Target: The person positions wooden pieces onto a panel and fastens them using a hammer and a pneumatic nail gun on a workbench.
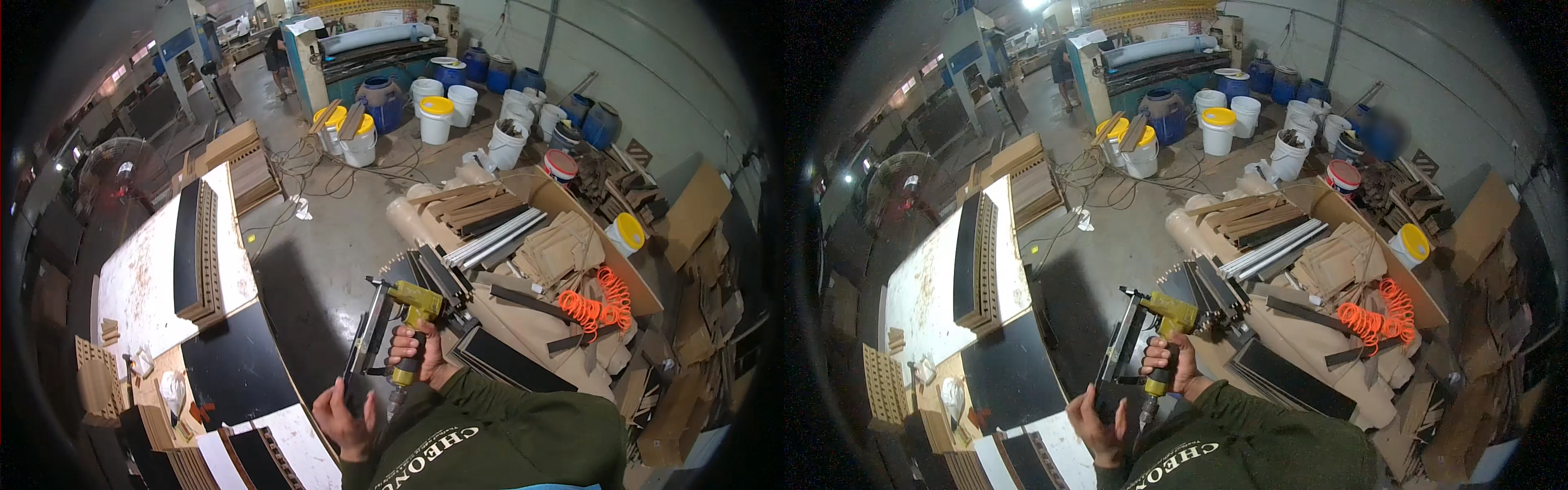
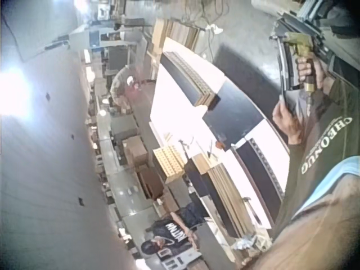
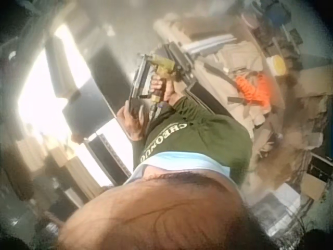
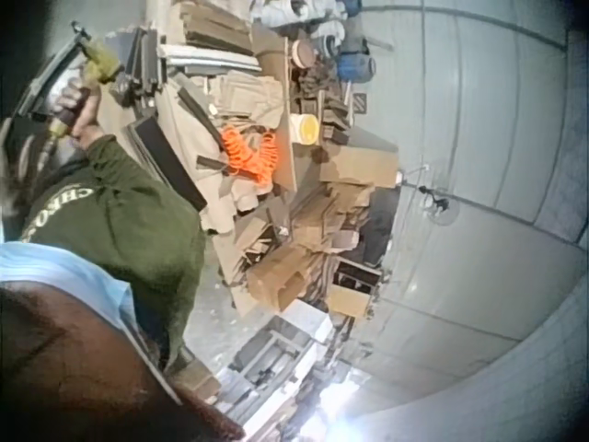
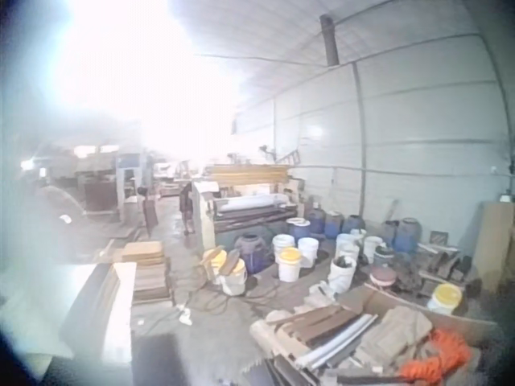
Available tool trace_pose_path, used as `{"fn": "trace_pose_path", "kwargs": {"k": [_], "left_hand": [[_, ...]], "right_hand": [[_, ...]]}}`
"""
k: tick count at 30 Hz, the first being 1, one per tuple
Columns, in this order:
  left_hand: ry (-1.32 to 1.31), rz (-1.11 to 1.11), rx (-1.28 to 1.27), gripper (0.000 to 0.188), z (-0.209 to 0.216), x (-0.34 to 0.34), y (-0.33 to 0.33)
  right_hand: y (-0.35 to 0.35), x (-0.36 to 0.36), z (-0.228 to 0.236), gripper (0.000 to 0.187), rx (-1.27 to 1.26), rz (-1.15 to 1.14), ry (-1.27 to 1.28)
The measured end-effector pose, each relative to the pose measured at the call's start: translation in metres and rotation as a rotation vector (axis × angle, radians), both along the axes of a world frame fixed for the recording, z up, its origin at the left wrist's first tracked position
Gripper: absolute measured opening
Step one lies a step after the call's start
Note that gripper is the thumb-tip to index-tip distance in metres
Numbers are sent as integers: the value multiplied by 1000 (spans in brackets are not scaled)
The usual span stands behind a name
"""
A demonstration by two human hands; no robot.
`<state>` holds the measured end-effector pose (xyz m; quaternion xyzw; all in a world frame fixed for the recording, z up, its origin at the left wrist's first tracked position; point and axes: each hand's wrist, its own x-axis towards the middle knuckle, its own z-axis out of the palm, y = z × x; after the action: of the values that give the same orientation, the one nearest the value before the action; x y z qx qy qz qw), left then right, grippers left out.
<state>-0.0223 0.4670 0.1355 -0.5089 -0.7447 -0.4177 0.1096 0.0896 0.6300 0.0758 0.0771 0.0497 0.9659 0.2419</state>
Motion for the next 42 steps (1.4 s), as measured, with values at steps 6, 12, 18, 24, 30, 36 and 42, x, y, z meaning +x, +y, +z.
{"fn": "trace_pose_path", "kwargs": {"k": [6,12,18,24,30,36,42], "left_hand": [[-270,-97,-48,52,39,-18,-8],[-1686,118,331,55,23,-52,62],[-1490,7,311,43,-50,-63,62],[-949,663,148,23,-48,-188,-98],[-508,869,-263,23,-85,-305,-167],[-547,1020,-492,12,-125,-386,-170],[-333,407,-52,28,-43,-314,-53]], "right_hand": [[43,-15,0,27,-31,-20,-32],[62,-46,-3,34,-58,71,-176],[73,-76,-26,41,38,194,-270],[91,-126,-48,23,270,92,-1205],[87,-107,-63,18,543,-135,-1252],[58,-143,8,28,998,-109,-904],[62,-188,40,27,951,-156,-640]]}}
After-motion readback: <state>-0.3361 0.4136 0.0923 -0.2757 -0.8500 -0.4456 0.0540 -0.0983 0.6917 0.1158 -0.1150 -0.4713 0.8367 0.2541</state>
